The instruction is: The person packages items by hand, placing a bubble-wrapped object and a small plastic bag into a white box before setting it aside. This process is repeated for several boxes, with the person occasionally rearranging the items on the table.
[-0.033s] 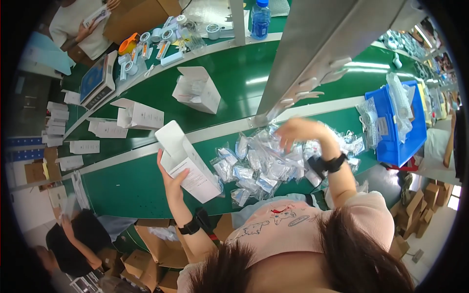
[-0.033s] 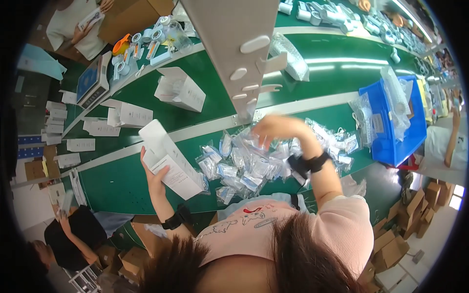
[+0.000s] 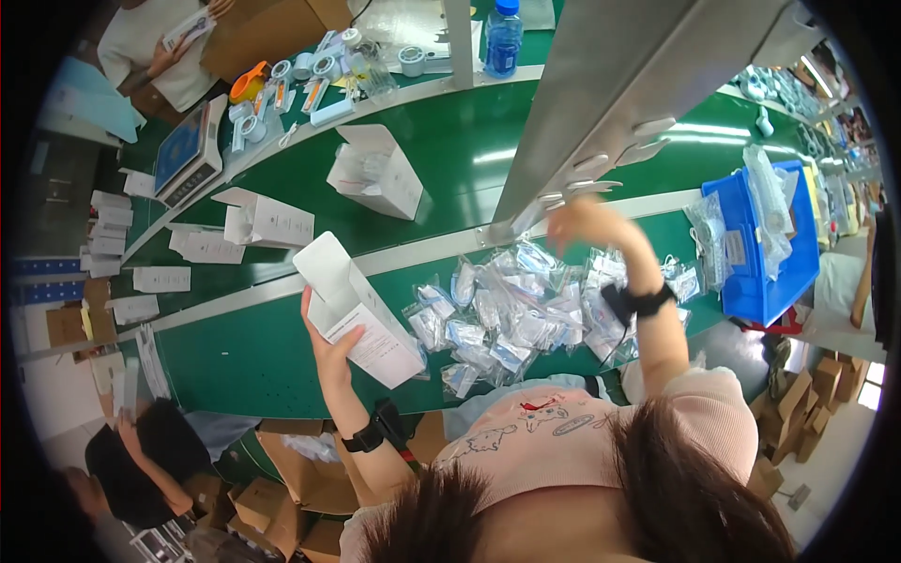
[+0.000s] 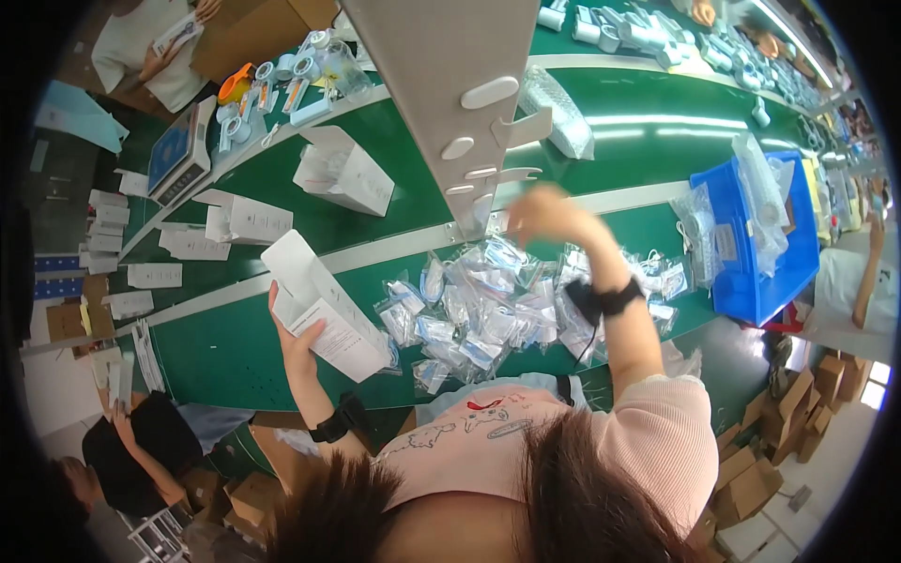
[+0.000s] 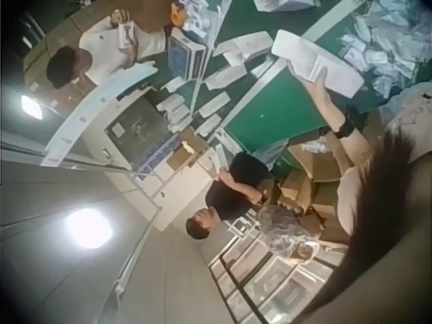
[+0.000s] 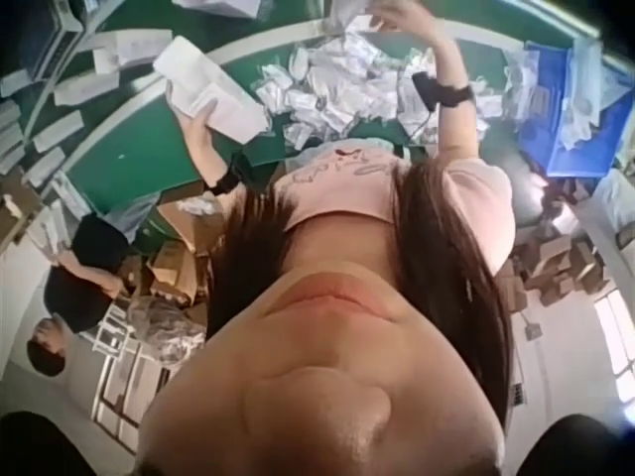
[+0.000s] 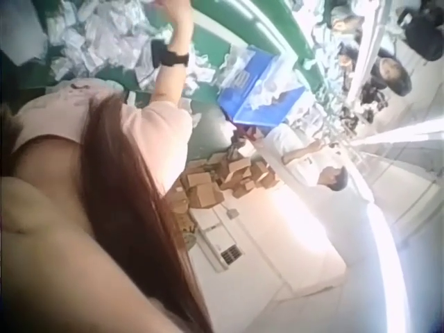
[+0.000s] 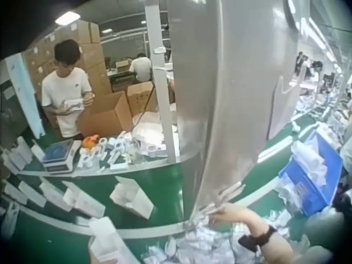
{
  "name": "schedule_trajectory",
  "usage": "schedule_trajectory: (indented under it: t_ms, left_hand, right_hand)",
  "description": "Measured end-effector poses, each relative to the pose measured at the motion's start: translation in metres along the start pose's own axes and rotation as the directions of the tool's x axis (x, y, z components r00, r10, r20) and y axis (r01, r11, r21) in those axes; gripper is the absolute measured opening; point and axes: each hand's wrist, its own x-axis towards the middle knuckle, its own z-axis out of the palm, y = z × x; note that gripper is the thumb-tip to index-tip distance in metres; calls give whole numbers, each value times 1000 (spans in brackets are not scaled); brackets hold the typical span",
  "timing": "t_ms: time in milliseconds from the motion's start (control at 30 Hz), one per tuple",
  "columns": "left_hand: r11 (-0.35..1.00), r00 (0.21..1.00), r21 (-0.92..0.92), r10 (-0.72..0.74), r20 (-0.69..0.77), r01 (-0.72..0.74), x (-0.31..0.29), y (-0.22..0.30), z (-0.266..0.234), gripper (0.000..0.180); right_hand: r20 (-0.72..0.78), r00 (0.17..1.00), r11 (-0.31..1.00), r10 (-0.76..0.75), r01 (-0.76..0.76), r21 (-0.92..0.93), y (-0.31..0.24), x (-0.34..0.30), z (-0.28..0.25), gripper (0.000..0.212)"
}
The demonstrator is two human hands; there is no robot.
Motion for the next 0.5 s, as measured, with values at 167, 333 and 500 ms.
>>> schedule_trajectory:
  t_ms: [167, 333, 500]
  left_hand:
    - [966, 989, 218, 128, 76, -142, -15, -2, 33, 87]
    - [813, 966, 523, 205, 155, -256, -28, 1, 76, 82]
    - [805, 983, 575, 57, 174, -148, -44, -25, 111, 85]
  right_hand:
    - [-576, 757, 896, 307, -434, -92, 80, 80, -76, 41]
    - [-580, 762, 761, 289, -550, -343, 122, 116, -78, 63]
    - [-706, 680, 735, 199, 373, 567, 87, 18, -22, 63]
